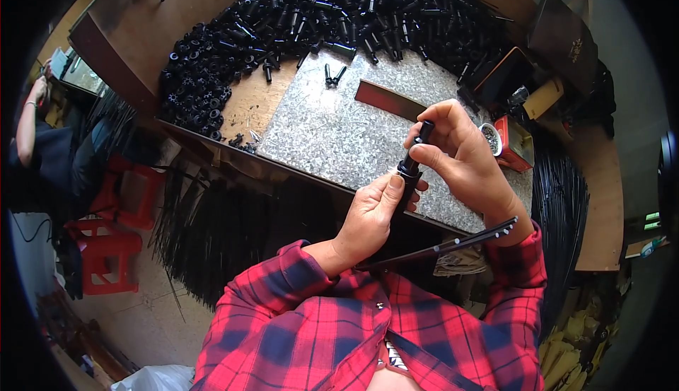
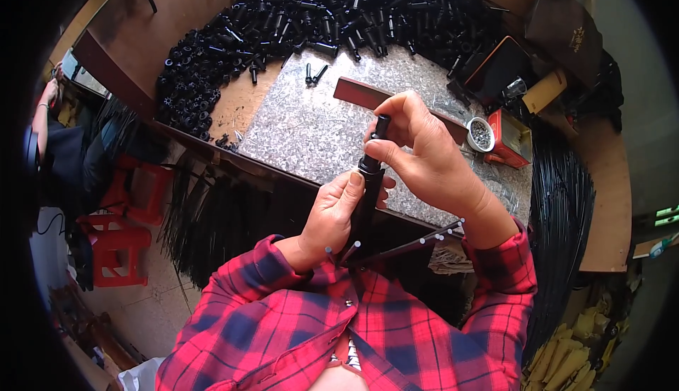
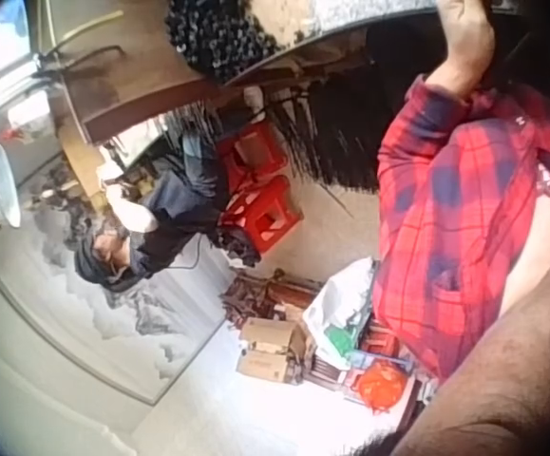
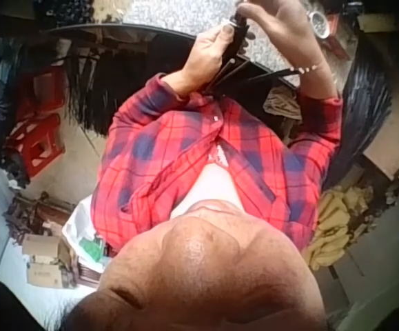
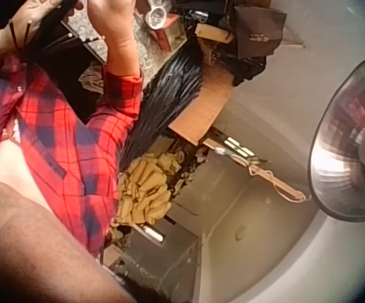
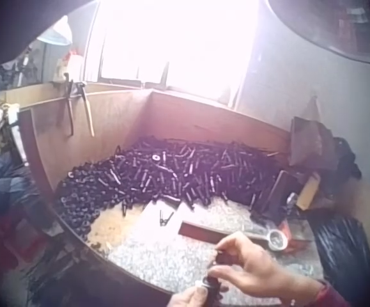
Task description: The recorder is assembling bundles of wires by inserting them into plastic housings and using pliers for manipulation.
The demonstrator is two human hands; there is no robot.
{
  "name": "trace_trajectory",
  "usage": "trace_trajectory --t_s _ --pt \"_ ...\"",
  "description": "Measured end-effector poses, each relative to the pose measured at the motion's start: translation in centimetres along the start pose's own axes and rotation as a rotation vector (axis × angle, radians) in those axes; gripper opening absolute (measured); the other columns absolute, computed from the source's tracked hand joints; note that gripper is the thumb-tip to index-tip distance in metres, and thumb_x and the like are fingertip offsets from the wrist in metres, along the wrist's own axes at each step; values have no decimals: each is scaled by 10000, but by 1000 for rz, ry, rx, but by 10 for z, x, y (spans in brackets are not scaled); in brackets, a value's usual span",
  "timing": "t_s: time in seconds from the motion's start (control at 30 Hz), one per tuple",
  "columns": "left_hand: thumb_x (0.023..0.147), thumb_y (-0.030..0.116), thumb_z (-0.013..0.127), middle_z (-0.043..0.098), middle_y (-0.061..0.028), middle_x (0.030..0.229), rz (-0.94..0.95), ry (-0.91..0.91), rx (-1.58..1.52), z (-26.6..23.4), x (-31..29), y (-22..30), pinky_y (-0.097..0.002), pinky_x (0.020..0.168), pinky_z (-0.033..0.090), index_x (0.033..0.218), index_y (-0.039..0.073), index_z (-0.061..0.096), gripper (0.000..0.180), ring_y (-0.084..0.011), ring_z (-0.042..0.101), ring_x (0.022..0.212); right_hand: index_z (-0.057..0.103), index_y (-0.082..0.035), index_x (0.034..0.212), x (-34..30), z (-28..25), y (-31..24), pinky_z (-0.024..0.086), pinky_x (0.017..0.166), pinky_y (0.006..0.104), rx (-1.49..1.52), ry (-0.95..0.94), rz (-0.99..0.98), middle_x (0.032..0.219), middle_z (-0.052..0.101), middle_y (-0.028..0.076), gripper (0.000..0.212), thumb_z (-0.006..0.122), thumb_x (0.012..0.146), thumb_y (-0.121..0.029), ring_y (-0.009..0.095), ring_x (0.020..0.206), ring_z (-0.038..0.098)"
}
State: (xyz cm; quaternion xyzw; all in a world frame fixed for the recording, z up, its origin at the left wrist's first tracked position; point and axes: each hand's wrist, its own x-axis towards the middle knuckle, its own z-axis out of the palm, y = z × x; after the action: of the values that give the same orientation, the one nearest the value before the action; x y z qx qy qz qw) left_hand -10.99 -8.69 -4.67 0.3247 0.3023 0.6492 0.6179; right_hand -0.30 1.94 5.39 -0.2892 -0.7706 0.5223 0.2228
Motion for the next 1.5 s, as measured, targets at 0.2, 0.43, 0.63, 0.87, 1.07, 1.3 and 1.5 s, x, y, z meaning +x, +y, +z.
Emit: trace_trajectory --t_s 0.2,0.43,0.63,0.87,1.07,1.3,1.5 --pt "1019 360 385 609 -20 927 12 -5 6 -4 0 -3 -217 748 449 1123 13 586 415 -68 551 825 419 -8 1142 3 2 0 486 850 266 84 -27 41 989 601 78 336 620 872 -3 119 941 589" --pt "1019 348 387 628 -33 1019 7 1 -25 -8 0 -4 -226 779 466 1135 12 573 401 -73 563 847 429 -7 1125 -1 4 8 499 833 254 -27 57 48 981 616 75 337 648 872 -40 113 931 605" --pt "1009 352 409 632 -49 1063 -15 -6 -47 -8 1 -4 -233 792 479 1163 19 554 395 -78 570 860 437 -9 1117 2 0 8 504 799 242 -4 74 71 956 620 69 347 668 862 -51 103 900 611" --pt "1016 348 404 633 -37 1046 -12 15 -64 -2 3 -3 -230 780 464 1203 23 536 398 -68 547 833 447 -19 1112 1 -5 9 504 760 243 54 1 93 927 610 50 304 644 884 -60 98 867 607" --pt "1016 329 415 635 -41 1053 -23 -1 -111 -5 4 -4 -228 783 463 1192 29 541 370 -68 550 836 430 -22 1142 5 -7 14 506 768 249 96 -76 12 958 605 70 293 603 907 -47 104 883 593" --pt "1010 310 437 637 -50 1074 -65 -7 -179 -6 4 -1 -231 800 467 1180 33 562 348 -70 562 864 430 -17 1185 8 -10 9 504 784 256 128 -115 93 995 607 87 332 600 900 -37 116 901 599" --pt "999 261 474 628 -43 1107 -64 -55 -298 -21 3 -11 -250 802 480 1244 35 548 341 -89 577 899 280 -47 1430 -3 -9 13 472 888 306 6 -193 -21 1085 604 91 792 729 778 -20 153 1012 587"
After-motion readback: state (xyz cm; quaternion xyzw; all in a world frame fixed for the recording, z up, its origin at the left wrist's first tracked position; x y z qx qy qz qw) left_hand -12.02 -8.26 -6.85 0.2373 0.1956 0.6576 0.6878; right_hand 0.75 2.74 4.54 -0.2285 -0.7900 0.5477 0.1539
